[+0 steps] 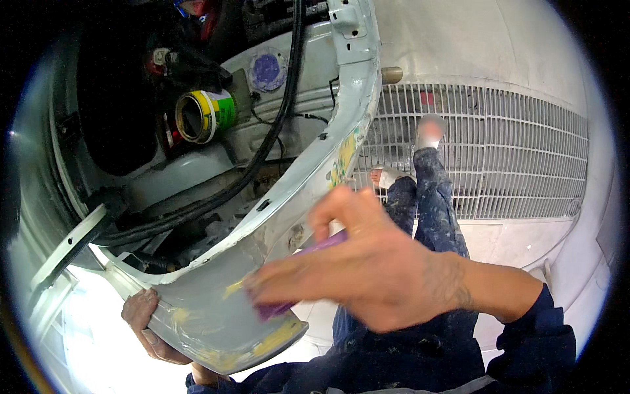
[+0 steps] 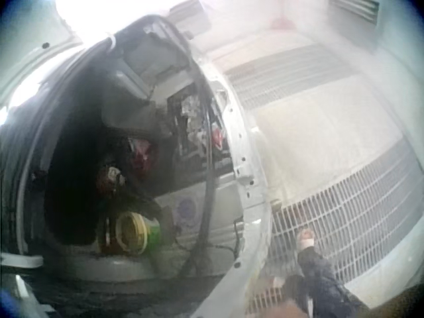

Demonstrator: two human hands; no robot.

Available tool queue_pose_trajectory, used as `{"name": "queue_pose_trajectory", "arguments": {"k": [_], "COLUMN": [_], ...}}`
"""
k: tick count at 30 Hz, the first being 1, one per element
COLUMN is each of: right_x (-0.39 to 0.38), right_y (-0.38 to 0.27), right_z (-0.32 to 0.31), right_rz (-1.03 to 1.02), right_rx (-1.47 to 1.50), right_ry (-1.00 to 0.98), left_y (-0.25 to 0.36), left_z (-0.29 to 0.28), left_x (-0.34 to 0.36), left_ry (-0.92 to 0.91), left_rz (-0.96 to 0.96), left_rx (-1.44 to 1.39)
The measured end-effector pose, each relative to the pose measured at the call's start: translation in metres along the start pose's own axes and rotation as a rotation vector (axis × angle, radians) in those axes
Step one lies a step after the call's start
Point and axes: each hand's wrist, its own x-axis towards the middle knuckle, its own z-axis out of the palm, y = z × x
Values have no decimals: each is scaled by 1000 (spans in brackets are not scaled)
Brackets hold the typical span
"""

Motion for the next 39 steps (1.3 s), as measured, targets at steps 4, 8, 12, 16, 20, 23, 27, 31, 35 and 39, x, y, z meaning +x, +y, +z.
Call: {"name": "queue_pose_trajectory", "arguments": {"k": [4, 8, 12, 16, 20, 23, 27, 31, 35, 39], "right_x": [9, 7, 5, 14, 20, 17, 17, 27, 29, 24], "right_y": [2, 4, -1, -4, -11, -10, -4, 0, -4, -12], "right_z": [4, -5, -16, -23, -13, -4, -4, -9, -4, -3], "right_rz": [28, 123, 59, 155, 126, 91, 120, 206, 186, 178], "right_rx": [-18, -140, -207, -111, 4, -5, 31, 166, 161, 39], "right_ry": [-169, -111, -229, -200, -190, -273, -324, -378, -404, -363], "left_y": [3, 7, 7, 4, 3, 5, 6, 9, 11, 10], "left_z": [-3, -3, -4, -6, -7, -9, -10, -10, -15, -19], "left_x": [0, 0, 0, 0, -3, -4, 0, 1, 0, -1], "left_ry": [-7, -16, -12, -7, -18, -54, -65, -73, -116, -158], "left_rz": [-51, -85, -68, -64, -73, -92, -82, -114, -124, -139], "left_rx": [15, 55, 52, 65, 27, 23, 72, 70, 65, 107]}}
